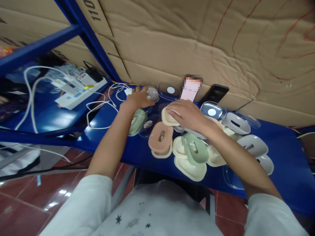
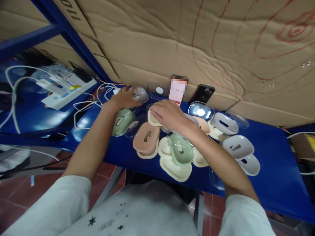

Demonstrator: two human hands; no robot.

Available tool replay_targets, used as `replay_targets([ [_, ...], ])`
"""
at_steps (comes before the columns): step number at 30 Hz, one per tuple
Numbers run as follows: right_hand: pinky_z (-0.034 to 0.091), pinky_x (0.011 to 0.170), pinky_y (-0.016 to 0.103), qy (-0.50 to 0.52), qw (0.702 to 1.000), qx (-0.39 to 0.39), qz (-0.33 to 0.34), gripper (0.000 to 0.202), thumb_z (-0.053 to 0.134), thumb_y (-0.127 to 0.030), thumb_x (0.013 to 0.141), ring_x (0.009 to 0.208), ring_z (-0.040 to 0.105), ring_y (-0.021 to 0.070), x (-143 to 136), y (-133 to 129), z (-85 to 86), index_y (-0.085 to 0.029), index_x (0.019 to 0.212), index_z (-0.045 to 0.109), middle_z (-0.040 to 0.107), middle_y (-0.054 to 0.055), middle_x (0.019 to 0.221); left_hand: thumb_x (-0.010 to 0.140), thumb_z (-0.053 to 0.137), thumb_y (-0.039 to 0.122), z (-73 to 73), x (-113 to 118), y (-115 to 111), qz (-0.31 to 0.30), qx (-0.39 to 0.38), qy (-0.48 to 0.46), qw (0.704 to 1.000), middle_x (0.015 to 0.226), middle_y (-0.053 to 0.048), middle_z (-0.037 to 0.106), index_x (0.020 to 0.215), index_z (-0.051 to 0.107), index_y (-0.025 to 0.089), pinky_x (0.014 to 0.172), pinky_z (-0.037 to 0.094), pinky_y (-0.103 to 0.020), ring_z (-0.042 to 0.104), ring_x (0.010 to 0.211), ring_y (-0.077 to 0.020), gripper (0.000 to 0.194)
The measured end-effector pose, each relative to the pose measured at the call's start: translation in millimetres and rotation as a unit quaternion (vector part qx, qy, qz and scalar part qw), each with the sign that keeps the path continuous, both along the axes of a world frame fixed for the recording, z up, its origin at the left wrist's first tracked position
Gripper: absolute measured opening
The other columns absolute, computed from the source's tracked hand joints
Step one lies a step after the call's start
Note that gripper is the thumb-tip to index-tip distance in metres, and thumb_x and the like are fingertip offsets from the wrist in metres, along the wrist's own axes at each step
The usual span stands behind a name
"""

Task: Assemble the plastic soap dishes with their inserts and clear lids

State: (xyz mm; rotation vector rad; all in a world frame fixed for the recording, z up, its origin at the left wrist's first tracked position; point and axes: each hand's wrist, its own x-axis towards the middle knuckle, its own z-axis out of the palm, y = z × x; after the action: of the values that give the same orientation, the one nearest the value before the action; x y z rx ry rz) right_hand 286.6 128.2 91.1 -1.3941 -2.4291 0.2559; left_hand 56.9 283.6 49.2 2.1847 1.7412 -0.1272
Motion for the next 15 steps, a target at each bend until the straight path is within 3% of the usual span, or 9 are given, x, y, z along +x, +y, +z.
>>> replay_targets([
  [4, 0.046, 0.100, 0.040, -0.091, 0.992, -0.083, 0.011, 0.038, 0.043, -0.029, 0.113, 0.124, 0.068, 0.0286, -32.8, 56.8, -0.6, -0.016, 0.125, 0.076, 0.077, 0.012, 0.133, 0.087, 0.070, 0.062, 3.8, 7.5, 9.6, 0.054, 0.034, 0.009, 0.998, 0.159, -0.028, 0.053, 0.162, 0.048, 0.017, 0.115, 0.048, -0.061, 0.054, 0.146, -0.0511, 0.090],
  [7, 0.045, 0.097, 0.040, -0.152, 0.983, -0.104, 0.020, 0.039, 0.042, -0.026, 0.112, 0.124, 0.068, 0.0293, -52.6, 82.1, -2.8, -0.016, 0.126, 0.077, 0.077, 0.013, 0.134, 0.085, 0.070, 0.066, 3.6, -0.5, 18.4, 0.060, 0.046, -0.009, 0.997, 0.147, -0.024, 0.066, 0.153, 0.059, 0.019, 0.113, 0.050, -0.058, 0.060, 0.139, -0.0490, 0.083],
  [11, 0.046, 0.094, 0.039, -0.199, 0.972, -0.125, 0.029, 0.041, 0.040, -0.028, 0.112, 0.119, 0.071, 0.0297, -66.8, 101.7, -8.4, -0.016, 0.123, 0.078, 0.077, 0.016, 0.131, 0.090, 0.064, 0.067, 0.0, -12.6, 21.7, 0.064, 0.051, -0.016, 0.997, 0.144, -0.020, 0.069, 0.152, 0.061, 0.022, 0.114, 0.050, -0.057, 0.062, 0.138, -0.0459, 0.077],
  [15, 0.049, 0.089, 0.038, -0.218, 0.962, -0.161, 0.012, 0.041, 0.041, -0.026, 0.111, 0.117, 0.073, 0.0307, -75.2, 115.3, -17.2, -0.015, 0.121, 0.079, 0.077, 0.018, 0.132, 0.082, 0.076, 0.060, -0.9, -10.2, 22.4, 0.030, -0.011, -0.017, 0.999, 0.150, -0.024, 0.064, 0.157, 0.054, 0.020, 0.113, 0.050, -0.059, 0.061, 0.139, -0.0483, 0.088],
])
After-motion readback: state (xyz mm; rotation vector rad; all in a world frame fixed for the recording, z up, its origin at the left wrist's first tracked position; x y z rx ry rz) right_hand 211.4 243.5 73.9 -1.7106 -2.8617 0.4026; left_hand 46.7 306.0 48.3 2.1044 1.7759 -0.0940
